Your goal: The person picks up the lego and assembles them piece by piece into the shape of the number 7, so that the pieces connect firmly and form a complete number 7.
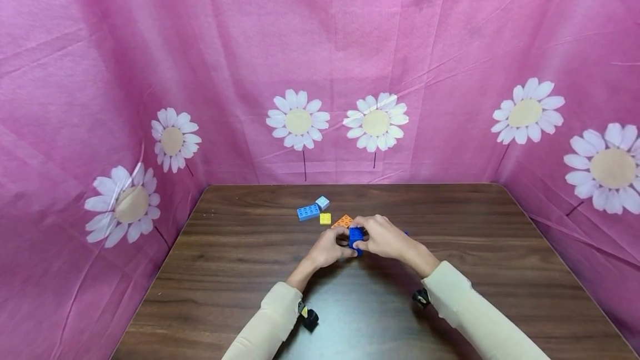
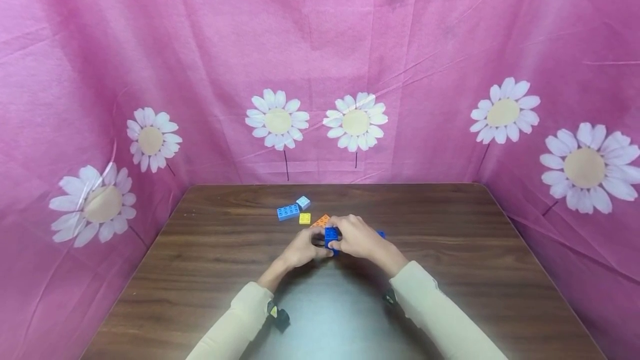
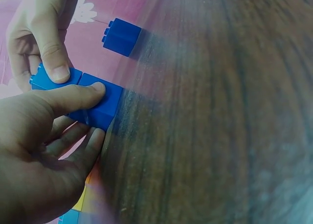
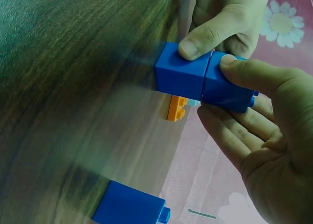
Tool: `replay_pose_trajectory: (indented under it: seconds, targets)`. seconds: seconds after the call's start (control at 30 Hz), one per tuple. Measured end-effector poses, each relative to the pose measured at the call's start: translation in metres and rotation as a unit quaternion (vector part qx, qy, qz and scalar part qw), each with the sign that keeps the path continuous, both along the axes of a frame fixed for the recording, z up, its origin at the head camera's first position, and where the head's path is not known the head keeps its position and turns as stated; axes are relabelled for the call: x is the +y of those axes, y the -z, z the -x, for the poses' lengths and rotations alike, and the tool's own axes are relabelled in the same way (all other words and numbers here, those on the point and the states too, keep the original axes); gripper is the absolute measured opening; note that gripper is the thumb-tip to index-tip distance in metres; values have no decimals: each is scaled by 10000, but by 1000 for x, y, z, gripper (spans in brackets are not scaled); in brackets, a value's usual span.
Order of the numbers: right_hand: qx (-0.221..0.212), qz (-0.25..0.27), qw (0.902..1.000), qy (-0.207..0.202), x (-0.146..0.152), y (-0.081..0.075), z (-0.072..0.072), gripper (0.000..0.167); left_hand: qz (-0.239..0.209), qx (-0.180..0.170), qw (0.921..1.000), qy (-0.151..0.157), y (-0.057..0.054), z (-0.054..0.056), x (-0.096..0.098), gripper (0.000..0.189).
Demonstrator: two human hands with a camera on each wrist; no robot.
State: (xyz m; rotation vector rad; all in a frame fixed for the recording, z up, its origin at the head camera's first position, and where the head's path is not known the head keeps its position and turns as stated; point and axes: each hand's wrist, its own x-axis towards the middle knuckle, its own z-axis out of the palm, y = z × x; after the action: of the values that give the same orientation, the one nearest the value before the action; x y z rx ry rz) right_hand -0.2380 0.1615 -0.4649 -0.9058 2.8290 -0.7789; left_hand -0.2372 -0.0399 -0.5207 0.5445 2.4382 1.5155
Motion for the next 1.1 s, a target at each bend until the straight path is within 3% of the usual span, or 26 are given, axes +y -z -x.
replay_pose_trajectory:
  seconds: [0.47, 0.7, 1.1]
  targets:
    - [181, -94, 9998, 53, -3, -1, -2, 37, -144, -78, 9999, -13, 0, 0, -2, 31]
    - [-1, 25, 9998, 180, -2, 2, -7, 41, -154, -111, 9998, 11, 2, -3, -2, 31]
    - [76, -42, 9995, 318, -3, 4, -5, 42, -75, -70, 9999, -39, 1, -2, -1, 31]
